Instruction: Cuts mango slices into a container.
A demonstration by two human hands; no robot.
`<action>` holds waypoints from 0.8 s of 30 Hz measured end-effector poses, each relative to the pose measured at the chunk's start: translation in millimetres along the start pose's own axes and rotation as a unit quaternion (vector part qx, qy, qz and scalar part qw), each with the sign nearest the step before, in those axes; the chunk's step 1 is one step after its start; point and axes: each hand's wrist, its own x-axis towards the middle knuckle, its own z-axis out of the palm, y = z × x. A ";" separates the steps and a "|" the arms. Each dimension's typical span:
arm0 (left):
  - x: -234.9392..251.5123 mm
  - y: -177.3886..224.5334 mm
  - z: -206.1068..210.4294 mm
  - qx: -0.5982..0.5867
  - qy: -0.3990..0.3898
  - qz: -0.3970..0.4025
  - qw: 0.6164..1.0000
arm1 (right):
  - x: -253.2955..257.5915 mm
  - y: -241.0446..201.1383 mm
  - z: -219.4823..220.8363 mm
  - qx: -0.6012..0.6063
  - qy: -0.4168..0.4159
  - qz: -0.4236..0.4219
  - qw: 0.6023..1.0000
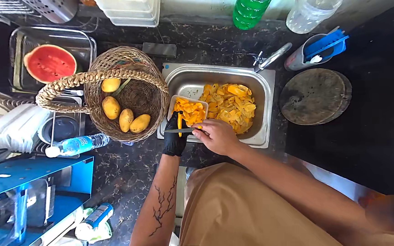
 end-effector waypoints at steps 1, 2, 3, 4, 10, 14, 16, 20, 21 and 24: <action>2.3 -0.6 -4.5 0.011 -0.009 0.004 1.000 | 0.1 -0.1 -0.8 0.004 -0.003 0.003 1.000; 2.3 -0.8 -5.6 0.015 -0.019 0.004 1.000 | 0.2 -0.5 -1.3 0.005 -0.013 0.005 1.000; 1.4 -1.5 -5.2 0.005 -0.033 -0.001 0.999 | 0.4 -1.0 -0.7 0.004 -0.025 0.006 1.000; 0.4 -1.3 -3.4 -0.015 -0.051 -0.011 0.999 | 0.7 -1.7 0.1 0.003 -0.037 0.006 0.999; 1.2 -2.1 -8.1 -0.051 -0.038 -0.010 0.998 | -2.5 7.1 8.8 -0.052 0.033 0.006 0.998; -3.5 -11.3 -1.5 0.037 -0.020 -0.004 0.999 | 0.3 4.8 8.2 -0.031 0.006 0.021 0.999; -8.4 -14.0 3.3 0.008 -0.026 -0.018 0.999 | 4.6 4.9 7.4 -0.026 -0.003 0.010 1.000; -3.8 -11.9 -8.0 -0.052 -0.046 -0.025 0.997 | 10.2 21.8 -2.0 -0.030 -0.027 0.068 0.997; -3.1 -10.0 -9.3 -0.056 -0.040 -0.028 0.997 | 10.7 22.6 -7.2 -0.025 -0.041 0.104 0.993; 2.1 -7.2 -16.0 -0.068 -0.051 -0.047 0.995 | 15.4 17.7 -21.6 -0.019 -0.098 0.226 0.969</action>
